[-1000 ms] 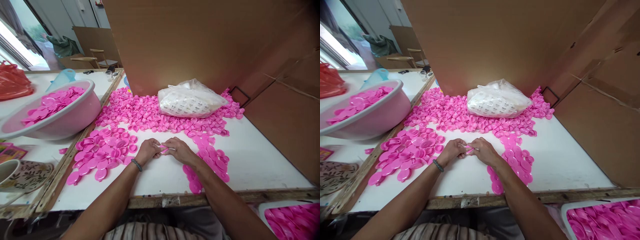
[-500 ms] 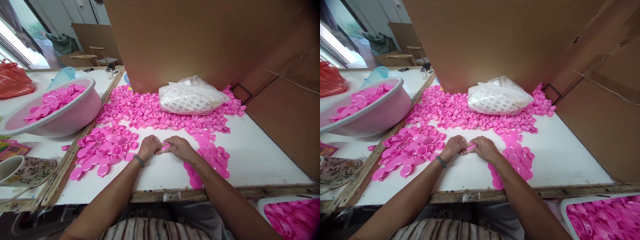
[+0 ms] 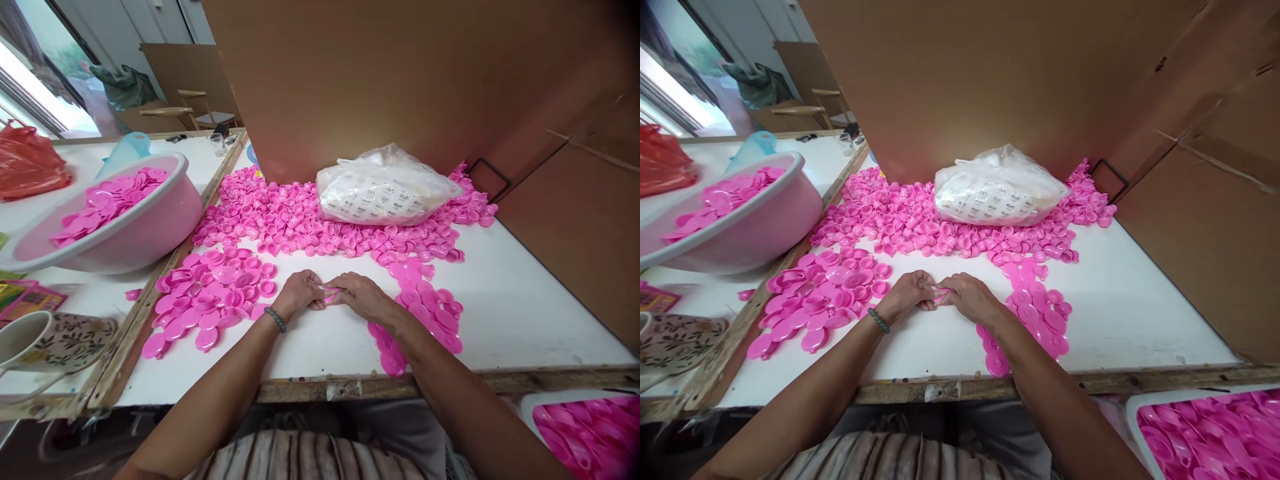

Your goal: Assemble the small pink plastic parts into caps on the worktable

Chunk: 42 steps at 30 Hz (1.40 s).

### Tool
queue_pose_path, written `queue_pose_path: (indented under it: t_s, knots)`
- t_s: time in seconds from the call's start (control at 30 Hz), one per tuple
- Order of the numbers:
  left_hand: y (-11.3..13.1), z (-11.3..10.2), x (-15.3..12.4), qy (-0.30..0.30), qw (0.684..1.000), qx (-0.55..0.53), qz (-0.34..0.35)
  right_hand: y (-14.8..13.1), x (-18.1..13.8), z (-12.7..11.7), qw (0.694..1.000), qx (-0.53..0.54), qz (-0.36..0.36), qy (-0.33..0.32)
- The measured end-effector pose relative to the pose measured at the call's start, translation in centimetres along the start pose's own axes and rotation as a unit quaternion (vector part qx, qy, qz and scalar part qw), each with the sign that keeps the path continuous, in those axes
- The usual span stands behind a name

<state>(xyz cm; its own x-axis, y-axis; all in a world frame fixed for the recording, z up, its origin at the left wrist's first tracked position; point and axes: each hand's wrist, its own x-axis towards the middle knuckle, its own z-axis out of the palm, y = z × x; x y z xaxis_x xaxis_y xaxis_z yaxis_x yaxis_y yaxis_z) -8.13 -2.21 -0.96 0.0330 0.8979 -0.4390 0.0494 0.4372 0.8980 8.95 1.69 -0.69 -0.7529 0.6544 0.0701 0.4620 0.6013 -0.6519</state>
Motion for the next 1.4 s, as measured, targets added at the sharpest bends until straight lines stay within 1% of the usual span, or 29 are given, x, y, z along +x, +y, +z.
queue_pose_path:
  t_s: [0.1, 0.2, 0.3, 0.37, 0.43, 0.47, 0.5, 0.57, 0.63, 0.67, 0.73, 0.8, 0.87, 0.9, 0.97, 1.0, 1.03, 1.07, 1.13, 1.17, 1.2, 1.23, 1.3, 1.37, 1.4]
  knots:
    - [0.5, 0.1, 0.0, 0.009, 1.000, 0.008, -0.024, 0.0, 0.1, 0.1, 1.000, -0.019, 0.005, -0.005]
    - [0.5, 0.2, 0.1, 0.007, 0.999, 0.020, -0.027, 0.1, 0.3, 0.3, 0.999, -0.038, 0.006, -0.004]
    - [0.1, 0.5, 0.1, 0.004, 1.000, 0.025, 0.005, -0.3, 0.1, 0.3, 0.997, -0.070, 0.016, 0.007]
    - [0.1, 0.6, -0.3, 0.009, 0.999, 0.035, 0.038, -0.8, -0.8, 0.1, 0.994, -0.102, 0.030, 0.028]
    - [0.8, 0.2, -1.3, 0.034, 0.993, 0.085, 0.071, -1.5, -2.6, -0.2, 0.988, -0.132, 0.059, 0.052]
    - [1.4, -0.3, -2.1, 0.060, 0.986, 0.126, 0.088, -1.7, -3.7, -0.4, 0.984, -0.143, 0.081, 0.062]
    - [2.1, -1.0, -3.0, 0.096, 0.975, 0.174, 0.103, -1.9, -4.9, -0.6, 0.981, -0.150, 0.109, 0.061]
    - [3.8, -3.3, -5.1, 0.194, 0.936, 0.267, 0.124, -2.0, -6.9, -0.9, 0.974, -0.153, 0.162, 0.048]
    - [5.1, -6.4, -7.0, 0.307, 0.881, 0.339, 0.116, -1.9, -7.9, -0.8, 0.970, -0.148, 0.187, 0.040]
    - [5.4, -8.2, -7.7, 0.348, 0.850, 0.379, 0.114, -1.9, -7.9, -0.6, 0.970, -0.147, 0.189, 0.043]
    - [5.4, -11.6, -8.6, 0.428, 0.782, 0.438, 0.117, -1.9, -6.9, -0.2, 0.972, -0.147, 0.176, 0.058]
    - [4.8, -14.2, -9.0, 0.471, 0.749, 0.453, 0.109, -2.0, -5.1, 0.1, 0.975, -0.143, 0.160, 0.062]
    - [4.1, -15.4, -9.4, 0.498, 0.732, 0.448, 0.126, -2.1, -3.1, 0.0, 0.979, -0.129, 0.152, 0.038]
    - [3.9, -15.3, -9.6, 0.504, 0.726, 0.446, 0.141, -2.2, -2.2, -0.3, 0.982, -0.120, 0.149, 0.013]
    - [4.0, -13.9, -10.0, 0.502, 0.722, 0.446, 0.167, -2.3, -0.6, -1.0, 0.984, -0.102, 0.138, -0.046]
    - [4.2, -12.8, -10.1, 0.491, 0.730, 0.444, 0.171, -2.4, 0.0, -1.5, 0.984, -0.098, 0.132, -0.063]
    - [4.5, -11.4, -9.9, 0.474, 0.746, 0.435, 0.172, -2.4, 0.7, -2.0, 0.985, -0.102, 0.125, -0.064]
    - [4.8, -10.0, -9.5, 0.449, 0.769, 0.421, 0.172, -2.5, 1.4, -2.4, 0.986, -0.116, 0.114, -0.048]
    - [5.1, -7.0, -8.0, 0.379, 0.820, 0.397, 0.161, -2.5, 3.0, -3.0, 0.981, -0.176, 0.080, 0.017]
    - [5.1, -5.5, -7.0, 0.335, 0.840, 0.393, 0.166, -2.3, 3.9, -3.1, 0.974, -0.216, 0.058, 0.046]
    - [4.8, -4.1, -5.9, 0.293, 0.851, 0.399, 0.174, -2.1, 4.6, -3.1, 0.965, -0.253, 0.035, 0.062]
    - [4.4, -2.7, -4.9, 0.256, 0.857, 0.411, 0.178, -1.7, 5.3, -3.1, 0.957, -0.283, 0.018, 0.067]
    - [3.2, -0.2, -3.1, 0.183, 0.861, 0.441, 0.177, -0.9, 6.1, -2.9, 0.948, -0.309, 0.011, 0.073]
    - [2.0, 1.7, -1.9, 0.123, 0.857, 0.468, 0.179, -0.1, 6.0, -2.7, 0.953, -0.289, 0.019, 0.092]
    - [1.4, 2.3, -1.5, 0.105, 0.855, 0.474, 0.183, 0.1, 5.5, -2.6, 0.957, -0.268, 0.024, 0.108]
